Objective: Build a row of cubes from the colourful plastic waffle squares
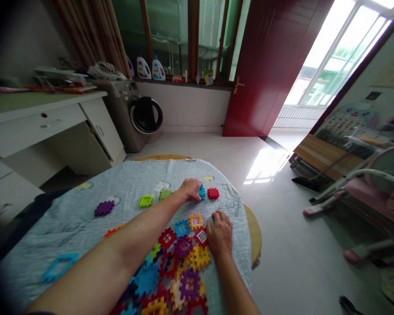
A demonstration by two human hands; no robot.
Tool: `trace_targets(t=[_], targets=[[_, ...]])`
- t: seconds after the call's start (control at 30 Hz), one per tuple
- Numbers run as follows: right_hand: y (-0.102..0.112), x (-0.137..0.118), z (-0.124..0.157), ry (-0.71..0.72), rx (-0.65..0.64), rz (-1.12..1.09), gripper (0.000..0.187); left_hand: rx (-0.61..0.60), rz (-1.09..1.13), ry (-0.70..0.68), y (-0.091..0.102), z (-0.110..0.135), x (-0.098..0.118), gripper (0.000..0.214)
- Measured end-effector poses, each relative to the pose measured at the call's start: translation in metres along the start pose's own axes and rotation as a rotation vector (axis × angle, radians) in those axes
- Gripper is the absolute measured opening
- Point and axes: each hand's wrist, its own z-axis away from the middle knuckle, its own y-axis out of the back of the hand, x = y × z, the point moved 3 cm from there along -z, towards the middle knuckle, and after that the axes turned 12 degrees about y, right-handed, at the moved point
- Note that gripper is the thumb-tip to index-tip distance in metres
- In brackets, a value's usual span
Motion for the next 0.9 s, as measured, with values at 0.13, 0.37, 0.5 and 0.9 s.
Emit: trace_targets(t=[0.13, 0.37, 0.5, 0.9], targets=[[0.000, -0.001, 0.000, -0.009, 0.005, 0.005, 0.019, -0.025, 0.004, 0.004, -0.008, -0.003, 0.003, 0.046], [0.000, -0.001, 0.000, -0.011, 0.004, -0.003, 0.018, -0.006, 0.045, 0.007, -0.008, 0.001, 0.001, 0.062], [0.000, -0.001, -0.001, -0.017, -0.007, 0.002, 0.018, 0.054, 0.097, -0.017, 0.004, 0.015, -0.009, 0.083], [-0.002, 0.003, -0.001, -0.005, -0.046, 0.064, 0.021, 0.386, 0.516, 0.206, 0.014, 0.228, -0.199, 0.040]])
